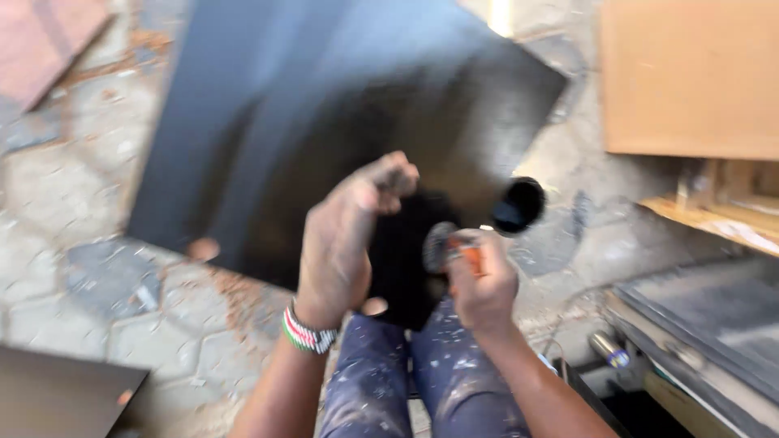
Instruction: The person paints a rectangular wooden board with black paint using a sponge. They repeatedly dip the sponge into a paint can and apply the paint to the board's surface, covering it completely.
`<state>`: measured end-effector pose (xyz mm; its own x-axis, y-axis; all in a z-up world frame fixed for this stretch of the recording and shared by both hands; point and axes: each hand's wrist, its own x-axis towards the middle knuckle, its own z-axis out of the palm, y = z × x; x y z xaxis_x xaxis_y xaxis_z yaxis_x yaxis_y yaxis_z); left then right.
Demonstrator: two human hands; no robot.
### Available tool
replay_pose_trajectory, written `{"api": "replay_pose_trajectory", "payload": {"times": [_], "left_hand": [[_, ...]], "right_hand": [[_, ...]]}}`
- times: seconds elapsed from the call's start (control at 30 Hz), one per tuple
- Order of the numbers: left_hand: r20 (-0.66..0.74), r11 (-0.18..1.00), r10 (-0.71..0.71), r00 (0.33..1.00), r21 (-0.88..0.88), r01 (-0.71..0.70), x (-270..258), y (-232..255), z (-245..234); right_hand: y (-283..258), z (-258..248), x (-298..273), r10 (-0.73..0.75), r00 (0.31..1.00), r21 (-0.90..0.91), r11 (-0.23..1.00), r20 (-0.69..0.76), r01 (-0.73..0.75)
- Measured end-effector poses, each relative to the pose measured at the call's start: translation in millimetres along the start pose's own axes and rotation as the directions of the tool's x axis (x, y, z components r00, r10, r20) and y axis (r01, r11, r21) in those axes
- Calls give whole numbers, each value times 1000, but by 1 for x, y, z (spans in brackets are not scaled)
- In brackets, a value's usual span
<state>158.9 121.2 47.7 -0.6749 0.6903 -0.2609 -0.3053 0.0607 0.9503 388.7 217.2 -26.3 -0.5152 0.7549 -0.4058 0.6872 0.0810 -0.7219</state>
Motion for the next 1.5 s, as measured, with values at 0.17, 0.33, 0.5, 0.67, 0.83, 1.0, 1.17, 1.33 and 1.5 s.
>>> {"api": "replay_pose_trajectory", "payload": {"times": [0.17,0.33,0.5,0.67,0.83,1.0,1.17,1.33,1.5], "left_hand": [[279,978,-205,938,32,205,-24,-78,147],[407,906,-392,825,325,271,-48,-221,247],[211,747,-599,772,494,444,-42,-322,287],[102,679,-654,750,517,521,-30,-357,305],[81,699,-609,789,526,485,-26,-373,309],[36,654,-664,747,511,558,-24,-367,309],[2,694,-589,808,513,505,-23,-367,305],[-31,695,-562,827,524,492,-27,-363,300],[-54,670,-612,789,495,554,-38,-357,294]], "right_hand": [[161,-102,81,508,831,92,861,-227,-501],[400,-87,165,485,873,-53,872,-41,-487],[506,-40,238,624,781,-44,781,16,-623],[505,-26,269,683,720,199,694,121,-692],[518,-25,275,643,758,169,740,106,-651],[506,-39,264,751,650,230,616,118,-753],[525,-54,252,757,521,460,328,394,-825],[536,-44,249,721,434,305,313,540,-900],[552,-50,268,667,342,147,332,662,-932]]}}
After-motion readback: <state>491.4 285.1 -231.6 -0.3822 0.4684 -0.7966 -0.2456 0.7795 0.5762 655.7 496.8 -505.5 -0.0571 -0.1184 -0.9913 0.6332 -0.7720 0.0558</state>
